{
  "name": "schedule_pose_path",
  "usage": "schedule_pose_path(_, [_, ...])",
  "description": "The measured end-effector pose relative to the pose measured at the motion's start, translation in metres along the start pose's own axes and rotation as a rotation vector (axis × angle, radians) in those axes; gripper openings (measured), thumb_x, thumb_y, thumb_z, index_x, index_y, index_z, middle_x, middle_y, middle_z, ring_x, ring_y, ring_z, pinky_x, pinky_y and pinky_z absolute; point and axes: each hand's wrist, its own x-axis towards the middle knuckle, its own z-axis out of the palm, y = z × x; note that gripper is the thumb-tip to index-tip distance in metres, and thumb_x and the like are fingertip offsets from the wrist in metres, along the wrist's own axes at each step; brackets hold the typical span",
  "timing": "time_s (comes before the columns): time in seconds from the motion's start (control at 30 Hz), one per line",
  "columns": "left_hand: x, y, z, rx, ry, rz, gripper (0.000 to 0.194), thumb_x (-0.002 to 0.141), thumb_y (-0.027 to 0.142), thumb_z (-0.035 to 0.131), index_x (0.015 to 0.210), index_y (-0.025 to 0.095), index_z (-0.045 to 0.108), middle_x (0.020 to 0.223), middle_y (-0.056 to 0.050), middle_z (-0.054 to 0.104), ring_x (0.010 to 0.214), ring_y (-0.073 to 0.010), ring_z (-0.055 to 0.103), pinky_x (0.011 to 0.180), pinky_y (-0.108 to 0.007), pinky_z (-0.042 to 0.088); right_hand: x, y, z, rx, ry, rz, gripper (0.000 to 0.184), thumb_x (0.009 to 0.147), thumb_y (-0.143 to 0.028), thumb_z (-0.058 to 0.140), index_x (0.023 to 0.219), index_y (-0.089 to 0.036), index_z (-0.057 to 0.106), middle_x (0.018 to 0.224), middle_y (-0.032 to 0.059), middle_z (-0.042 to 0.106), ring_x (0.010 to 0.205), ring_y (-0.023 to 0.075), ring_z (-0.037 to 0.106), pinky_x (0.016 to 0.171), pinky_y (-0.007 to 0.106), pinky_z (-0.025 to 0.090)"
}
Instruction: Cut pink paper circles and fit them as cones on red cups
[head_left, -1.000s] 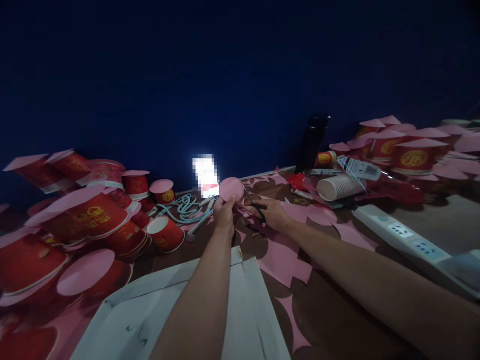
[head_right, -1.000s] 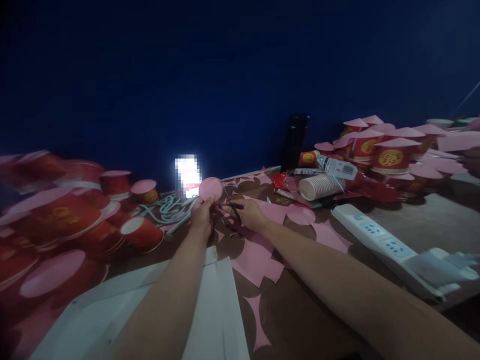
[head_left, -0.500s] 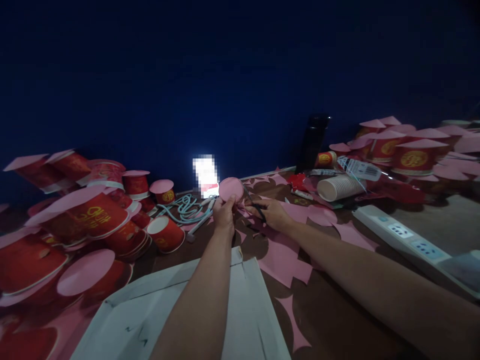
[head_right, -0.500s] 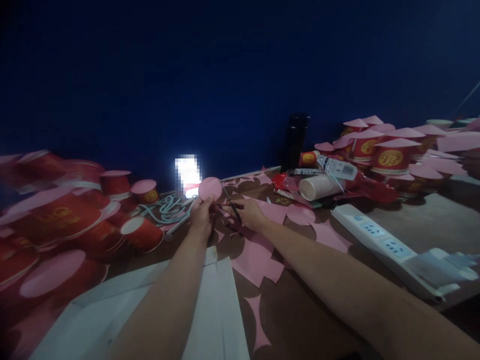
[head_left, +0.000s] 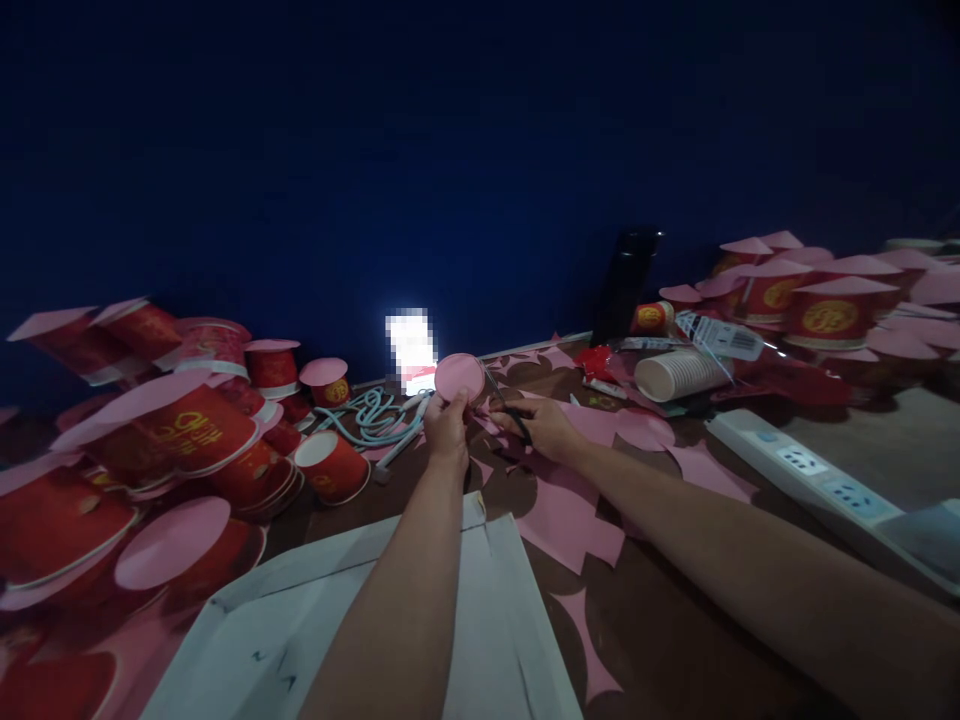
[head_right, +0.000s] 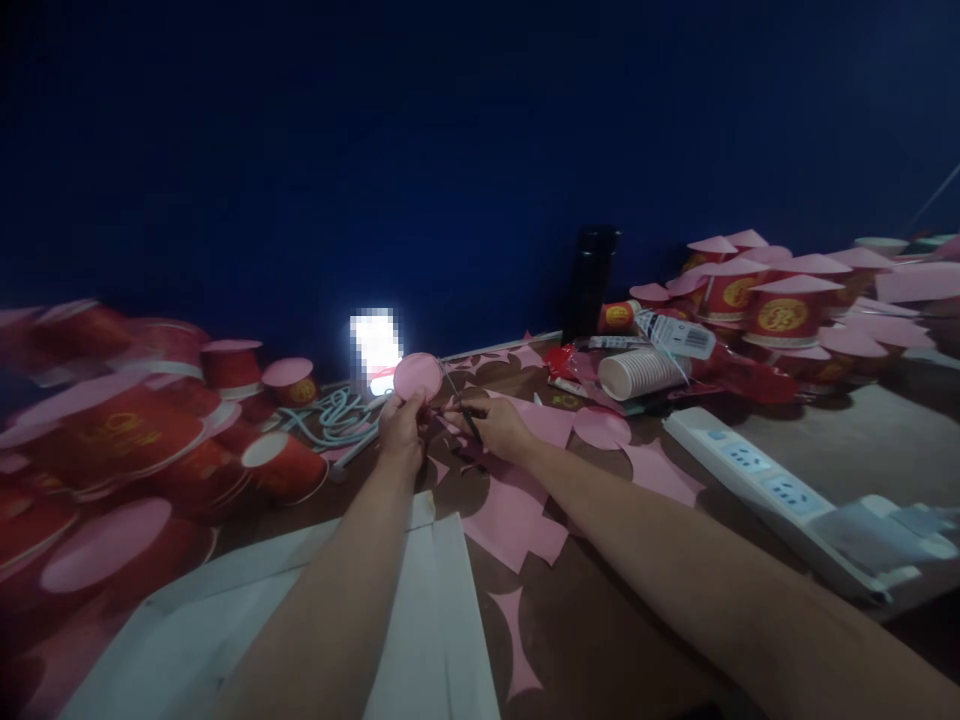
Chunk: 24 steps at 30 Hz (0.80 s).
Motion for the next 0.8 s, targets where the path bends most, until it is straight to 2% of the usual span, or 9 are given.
schedule_pose_path(0.27, [0.0005, -0.0021, 0.0006, -0.009, -0.033, 0.009, 0.036, 0.055, 0.038, 0.077, 0.074, 0.014, 0.058, 0.055, 0.005, 0.052, 0.047, -0.0061, 0.043, 0.049, -0.021, 0.034, 0.0006, -0.0006, -0.0006, -0.021, 0.018, 0.003, 0.038, 0.073, -0.048, 0.070, 0.097, -0.020, 0.075, 0.080, 0.0042, 0.072, 0.073, 0.0190, 0.065, 0.060, 0.026, 0.053])
schedule_pose_path(0.5, [0.0011, -0.0046, -0.0001, 0.007, -0.053, 0.025, 0.039, 0.054, 0.036, 0.078, 0.082, 0.013, 0.063, 0.068, 0.000, 0.061, 0.056, -0.0087, 0.051, 0.056, -0.023, 0.040, -0.0016, -0.0082, -0.0007, -0.028, 0.039, -0.006, 0.039, 0.071, -0.049, 0.070, 0.095, -0.018, 0.075, 0.089, 0.0052, 0.072, 0.081, 0.0207, 0.066, 0.068, 0.028, 0.054])
schedule_pose_path(0.67, [0.0026, -0.0067, -0.0012, 0.020, -0.061, 0.014, 0.037, 0.055, 0.036, 0.078, 0.079, 0.013, 0.062, 0.062, 0.002, 0.058, 0.050, -0.0073, 0.047, 0.052, -0.022, 0.036, -0.0010, -0.0071, -0.0022, -0.073, 0.037, -0.004, 0.040, 0.073, -0.050, 0.068, 0.096, -0.018, 0.075, 0.079, 0.0047, 0.071, 0.073, 0.0196, 0.065, 0.061, 0.026, 0.052])
schedule_pose_path(0.8, [0.0032, -0.0077, -0.0016, 0.019, -0.054, 0.009, 0.039, 0.056, 0.037, 0.078, 0.082, 0.013, 0.063, 0.063, 0.002, 0.060, 0.051, -0.0077, 0.048, 0.053, -0.022, 0.037, -0.0003, -0.0058, -0.0029, -0.081, 0.033, -0.020, 0.040, 0.073, -0.050, 0.068, 0.096, -0.018, 0.075, 0.079, 0.0043, 0.071, 0.073, 0.0190, 0.065, 0.060, 0.025, 0.052])
